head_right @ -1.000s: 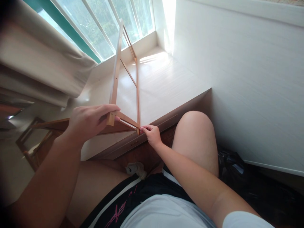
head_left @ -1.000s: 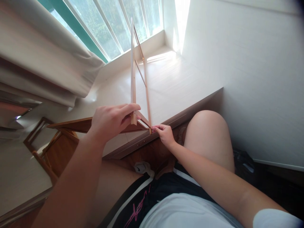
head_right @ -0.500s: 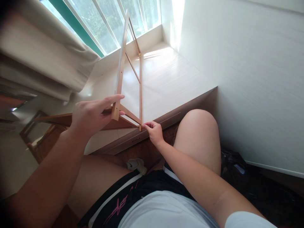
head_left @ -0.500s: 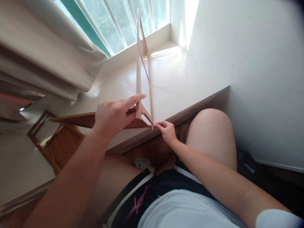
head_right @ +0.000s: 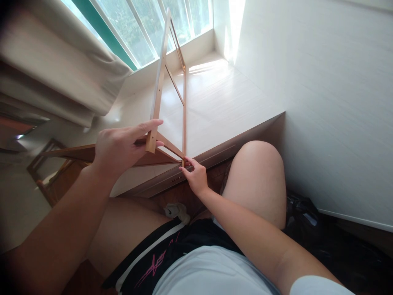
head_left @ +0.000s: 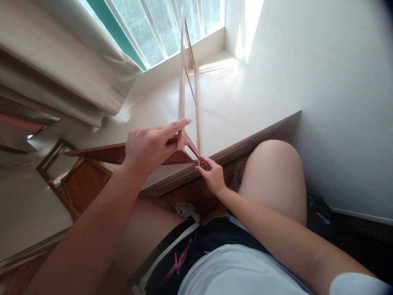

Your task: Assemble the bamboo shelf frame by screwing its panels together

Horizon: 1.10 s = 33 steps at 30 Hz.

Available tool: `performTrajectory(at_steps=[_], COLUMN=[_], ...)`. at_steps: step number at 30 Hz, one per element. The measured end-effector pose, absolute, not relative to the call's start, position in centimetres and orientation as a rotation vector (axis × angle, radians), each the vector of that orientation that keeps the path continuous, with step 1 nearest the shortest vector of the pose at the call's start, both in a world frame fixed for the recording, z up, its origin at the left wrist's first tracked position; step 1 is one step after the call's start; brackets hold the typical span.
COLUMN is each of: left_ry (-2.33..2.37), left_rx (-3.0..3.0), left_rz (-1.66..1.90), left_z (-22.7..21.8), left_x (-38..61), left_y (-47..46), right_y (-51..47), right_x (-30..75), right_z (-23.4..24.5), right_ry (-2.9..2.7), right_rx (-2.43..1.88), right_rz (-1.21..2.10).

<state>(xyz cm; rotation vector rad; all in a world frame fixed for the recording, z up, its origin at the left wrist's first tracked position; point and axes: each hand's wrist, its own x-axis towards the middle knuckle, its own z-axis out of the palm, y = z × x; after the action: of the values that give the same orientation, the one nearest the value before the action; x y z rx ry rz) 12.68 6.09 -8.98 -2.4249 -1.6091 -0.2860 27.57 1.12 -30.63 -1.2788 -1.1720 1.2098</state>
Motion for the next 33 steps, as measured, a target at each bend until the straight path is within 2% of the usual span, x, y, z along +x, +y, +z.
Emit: performTrajectory(at_steps=[10, 25, 33], left_ry=[-1.456, -1.369, -1.079], left_rx=[-2.378, -2.471, -2.579], left_rz=[-0.257, -0.398, 0.027], left_z=[-9.3, -9.4, -7.3], left_x=[11.8, 11.1, 14.0], left_y=[6.9, 7.0, 7.2], right_y=[1.1, 1.3, 1.8], right_x=[27.4, 27.2, 27.4], right_z=[-31.1, -31.4, -31.4], right_ry=[-1.193, -1.233, -1.405], right_rx=[-1.268, -1.289, -1.325], right_rz=[1.158, 1.127, 0.915])
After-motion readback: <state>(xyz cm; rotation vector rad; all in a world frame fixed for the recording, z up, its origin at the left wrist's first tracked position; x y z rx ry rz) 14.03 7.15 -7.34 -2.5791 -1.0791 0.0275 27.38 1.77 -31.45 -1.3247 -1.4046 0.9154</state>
